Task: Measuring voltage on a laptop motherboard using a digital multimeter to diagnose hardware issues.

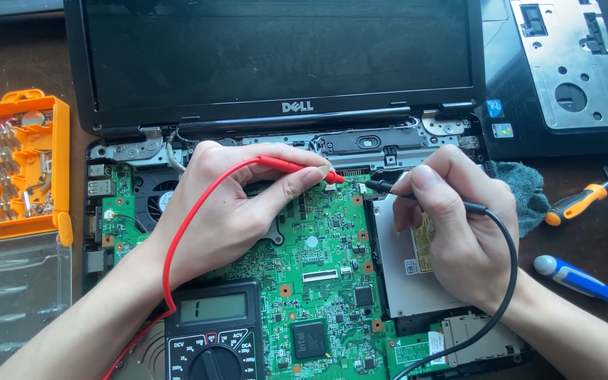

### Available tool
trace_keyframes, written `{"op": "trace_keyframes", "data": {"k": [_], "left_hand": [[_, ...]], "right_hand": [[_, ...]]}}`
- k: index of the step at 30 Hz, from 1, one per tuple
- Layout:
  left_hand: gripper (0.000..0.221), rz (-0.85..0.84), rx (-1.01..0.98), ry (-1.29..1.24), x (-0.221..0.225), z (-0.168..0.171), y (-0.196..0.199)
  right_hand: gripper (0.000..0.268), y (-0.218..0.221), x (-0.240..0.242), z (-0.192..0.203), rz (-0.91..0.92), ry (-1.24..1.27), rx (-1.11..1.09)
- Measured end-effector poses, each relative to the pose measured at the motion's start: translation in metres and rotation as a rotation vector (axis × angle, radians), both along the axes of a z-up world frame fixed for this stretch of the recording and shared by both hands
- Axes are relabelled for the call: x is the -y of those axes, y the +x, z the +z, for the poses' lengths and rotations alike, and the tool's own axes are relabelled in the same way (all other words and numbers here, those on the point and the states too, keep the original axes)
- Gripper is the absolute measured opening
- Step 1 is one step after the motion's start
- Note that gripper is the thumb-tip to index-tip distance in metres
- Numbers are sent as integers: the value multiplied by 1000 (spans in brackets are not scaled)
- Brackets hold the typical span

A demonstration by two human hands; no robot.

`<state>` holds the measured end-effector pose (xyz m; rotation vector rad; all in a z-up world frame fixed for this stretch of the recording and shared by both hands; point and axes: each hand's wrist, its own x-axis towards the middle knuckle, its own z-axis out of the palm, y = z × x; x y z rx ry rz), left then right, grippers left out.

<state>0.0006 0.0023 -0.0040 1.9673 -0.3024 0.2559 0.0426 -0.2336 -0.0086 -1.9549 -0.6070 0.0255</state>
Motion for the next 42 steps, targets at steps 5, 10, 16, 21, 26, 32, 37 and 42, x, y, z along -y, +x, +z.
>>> {"op": "trace_keyframes", "data": {"k": [5, 10, 16, 21, 26, 32, 37, 42], "left_hand": [[18, -5, 2, 0, 0, 1, 0], [18, -3, -1, 3, 0, 2, 0], [18, 9, -37, -24, 0, 6, 2], [25, 43, -116, -201, -10, 32, -1], [19, 91, 41, 48, -20, 64, -27], [18, 399, -70, 158, -25, 71, -92], [27, 589, -118, 136, -54, 45, -174], [35, 767, -460, 26, -92, 36, -209]], "right_hand": [[34, 0, 0, 1, -11, -15, 3], [35, 0, 0, 1, -15, -26, 2], [33, 0, 0, 1, -7, -16, 17], [18, -1, 0, 4, -4, -80, 97], [16, 0, 8, -6, 42, -66, 172], [23, -17, 3, 7, 310, -131, 396], [46, -55, -23, 23, 627, -201, 383], [82, -76, -41, 18, 705, -331, 334]]}}
